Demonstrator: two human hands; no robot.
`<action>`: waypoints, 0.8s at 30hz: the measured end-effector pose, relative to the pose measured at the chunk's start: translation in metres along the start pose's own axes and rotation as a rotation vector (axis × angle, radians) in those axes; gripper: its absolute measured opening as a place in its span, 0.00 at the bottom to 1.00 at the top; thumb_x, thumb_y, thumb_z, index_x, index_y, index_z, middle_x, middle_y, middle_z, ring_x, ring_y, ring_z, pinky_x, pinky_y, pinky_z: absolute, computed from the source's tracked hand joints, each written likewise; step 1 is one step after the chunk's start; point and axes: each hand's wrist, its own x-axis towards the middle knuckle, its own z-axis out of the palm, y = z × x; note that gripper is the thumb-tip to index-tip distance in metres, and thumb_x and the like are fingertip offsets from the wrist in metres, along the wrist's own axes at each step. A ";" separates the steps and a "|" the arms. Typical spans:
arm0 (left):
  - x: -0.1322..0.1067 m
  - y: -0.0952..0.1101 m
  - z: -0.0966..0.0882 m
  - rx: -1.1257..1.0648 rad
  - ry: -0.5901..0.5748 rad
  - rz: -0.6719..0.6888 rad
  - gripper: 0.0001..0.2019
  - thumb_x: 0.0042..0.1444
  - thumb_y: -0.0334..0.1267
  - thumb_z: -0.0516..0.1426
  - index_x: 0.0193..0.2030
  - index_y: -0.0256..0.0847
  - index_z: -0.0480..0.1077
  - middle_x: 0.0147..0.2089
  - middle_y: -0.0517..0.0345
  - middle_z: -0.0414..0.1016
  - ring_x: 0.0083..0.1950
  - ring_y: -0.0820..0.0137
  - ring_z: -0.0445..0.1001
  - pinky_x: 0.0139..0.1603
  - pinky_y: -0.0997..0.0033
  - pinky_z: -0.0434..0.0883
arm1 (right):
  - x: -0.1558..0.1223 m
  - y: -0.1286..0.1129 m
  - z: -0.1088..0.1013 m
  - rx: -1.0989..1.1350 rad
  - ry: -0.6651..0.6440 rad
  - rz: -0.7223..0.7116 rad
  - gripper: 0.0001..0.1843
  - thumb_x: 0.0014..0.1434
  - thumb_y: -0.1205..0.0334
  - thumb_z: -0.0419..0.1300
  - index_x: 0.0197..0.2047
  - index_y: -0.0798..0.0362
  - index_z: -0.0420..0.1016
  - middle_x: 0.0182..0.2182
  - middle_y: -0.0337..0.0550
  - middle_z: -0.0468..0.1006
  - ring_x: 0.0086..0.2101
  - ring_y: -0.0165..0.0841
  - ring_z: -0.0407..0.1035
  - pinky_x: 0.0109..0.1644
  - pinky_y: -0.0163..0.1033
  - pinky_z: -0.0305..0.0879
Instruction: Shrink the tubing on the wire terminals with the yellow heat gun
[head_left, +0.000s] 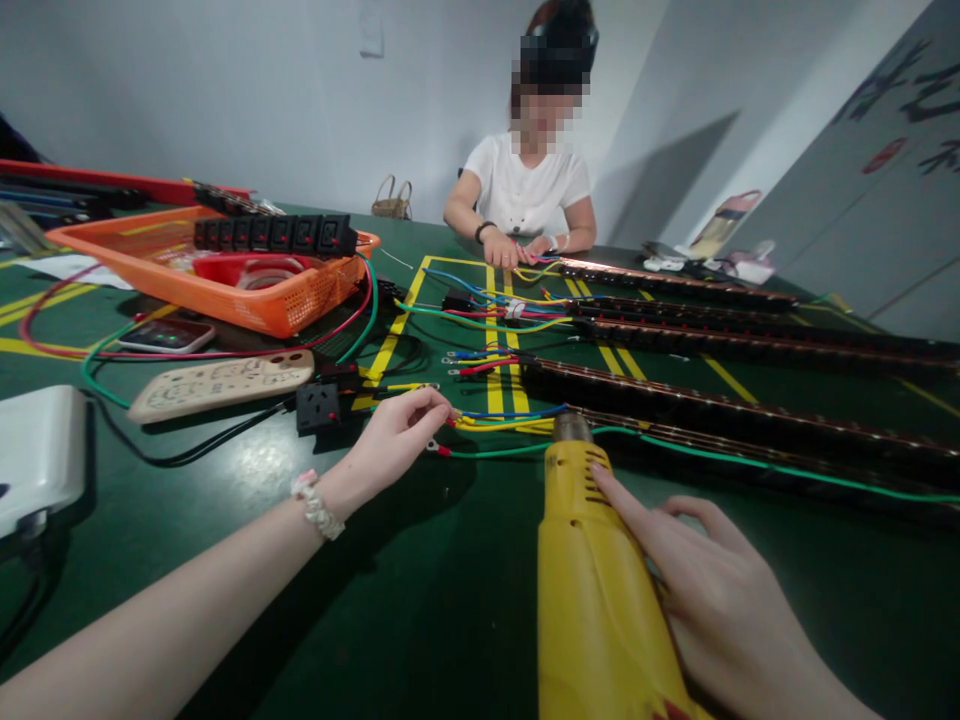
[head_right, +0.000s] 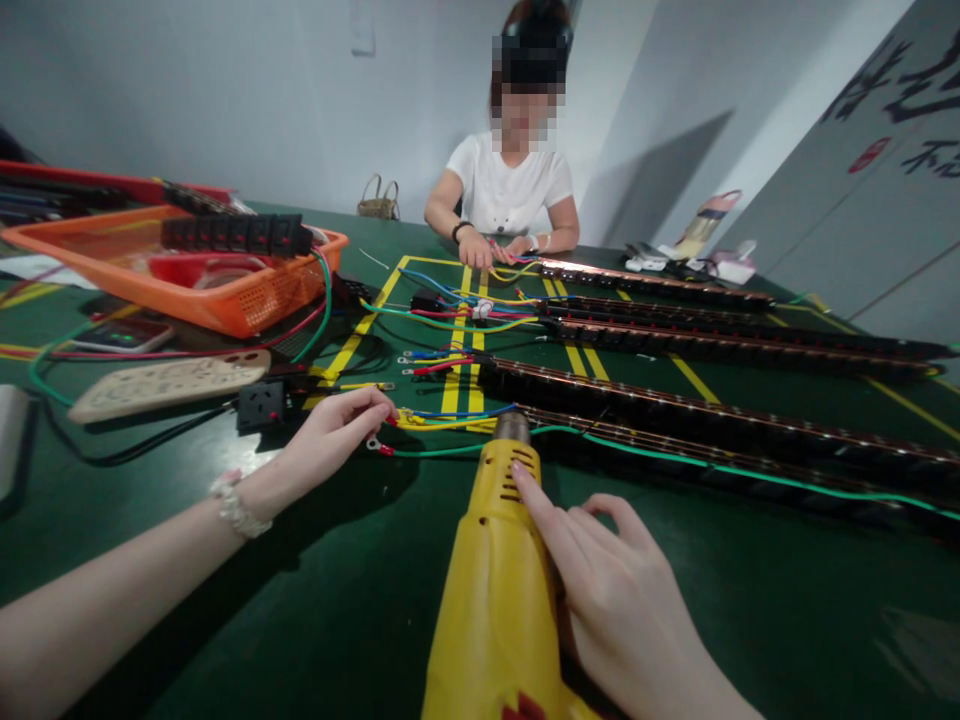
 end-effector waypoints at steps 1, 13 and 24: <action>0.000 0.000 0.000 0.030 -0.006 0.010 0.13 0.59 0.42 0.50 0.31 0.38 0.69 0.27 0.62 0.67 0.27 0.73 0.63 0.27 0.75 0.57 | 0.000 0.000 0.000 0.000 -0.003 0.005 0.40 0.53 0.80 0.45 0.68 0.57 0.44 0.35 0.44 0.77 0.28 0.32 0.68 0.43 0.48 0.64; -0.002 -0.005 0.012 0.606 -0.019 0.173 0.14 0.59 0.42 0.52 0.24 0.40 0.62 0.34 0.57 0.68 0.37 0.67 0.67 0.34 0.69 0.61 | 0.006 -0.003 -0.003 -0.001 0.030 -0.014 0.37 0.53 0.79 0.44 0.67 0.58 0.48 0.28 0.41 0.74 0.26 0.33 0.66 0.39 0.45 0.65; 0.004 -0.008 0.015 0.549 -0.002 0.135 0.07 0.56 0.39 0.55 0.42 0.42 0.68 0.43 0.56 0.72 0.46 0.62 0.69 0.45 0.63 0.65 | -0.002 -0.002 0.003 0.054 -0.021 0.010 0.37 0.56 0.78 0.45 0.68 0.58 0.44 0.38 0.46 0.77 0.30 0.34 0.69 0.45 0.50 0.62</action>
